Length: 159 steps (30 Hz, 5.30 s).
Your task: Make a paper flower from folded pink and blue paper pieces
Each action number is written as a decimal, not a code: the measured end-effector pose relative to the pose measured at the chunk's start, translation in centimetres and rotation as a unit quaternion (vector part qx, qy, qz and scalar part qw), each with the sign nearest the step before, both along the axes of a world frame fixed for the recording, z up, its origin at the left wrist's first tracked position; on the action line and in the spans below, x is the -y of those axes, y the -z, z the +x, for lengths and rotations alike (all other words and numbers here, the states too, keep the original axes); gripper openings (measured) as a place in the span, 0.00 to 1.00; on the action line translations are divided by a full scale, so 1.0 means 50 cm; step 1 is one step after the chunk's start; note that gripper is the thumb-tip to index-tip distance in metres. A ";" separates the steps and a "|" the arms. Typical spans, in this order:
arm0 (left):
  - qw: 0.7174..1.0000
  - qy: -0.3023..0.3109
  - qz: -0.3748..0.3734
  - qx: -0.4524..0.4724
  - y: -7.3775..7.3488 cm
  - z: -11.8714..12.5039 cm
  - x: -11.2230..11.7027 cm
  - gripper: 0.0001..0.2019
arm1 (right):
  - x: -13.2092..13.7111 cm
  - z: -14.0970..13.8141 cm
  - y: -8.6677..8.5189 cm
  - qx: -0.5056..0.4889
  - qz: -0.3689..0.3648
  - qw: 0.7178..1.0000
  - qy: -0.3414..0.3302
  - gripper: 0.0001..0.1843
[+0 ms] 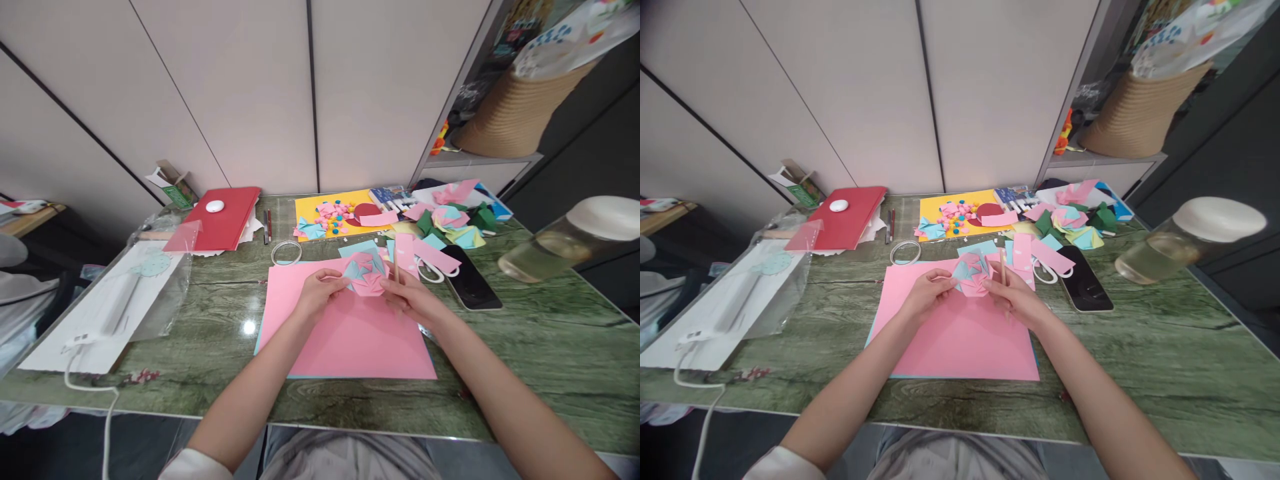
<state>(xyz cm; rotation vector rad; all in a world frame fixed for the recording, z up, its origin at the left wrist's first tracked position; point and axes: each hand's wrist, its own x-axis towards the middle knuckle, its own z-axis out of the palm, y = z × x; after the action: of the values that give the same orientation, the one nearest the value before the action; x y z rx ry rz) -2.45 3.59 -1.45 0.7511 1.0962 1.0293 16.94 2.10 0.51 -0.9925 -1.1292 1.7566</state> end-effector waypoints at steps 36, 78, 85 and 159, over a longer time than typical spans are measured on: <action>0.998 -0.012 -0.020 0.066 0.003 0.003 0.004 0.18 | -0.001 -0.001 0.001 0.000 0.003 1.000 0.026 0.19; 0.995 0.015 -0.049 0.086 -0.005 0.002 0.004 0.17 | -0.004 0.000 0.007 -0.017 -0.004 1.000 0.003 0.17; 0.997 0.014 -0.029 0.072 -0.001 0.001 0.004 0.17 | -0.003 0.001 0.006 -0.019 -0.011 1.000 -0.002 0.19; 0.953 -0.020 0.238 -0.189 -0.031 0.007 0.021 0.04 | 0.005 -0.012 0.009 0.225 0.088 0.970 0.015 0.25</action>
<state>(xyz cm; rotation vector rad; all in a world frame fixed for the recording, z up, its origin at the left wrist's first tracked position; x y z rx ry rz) -2.08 2.57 0.09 1.3625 1.2002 1.2349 16.34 1.84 0.05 -1.3276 -1.5130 1.4116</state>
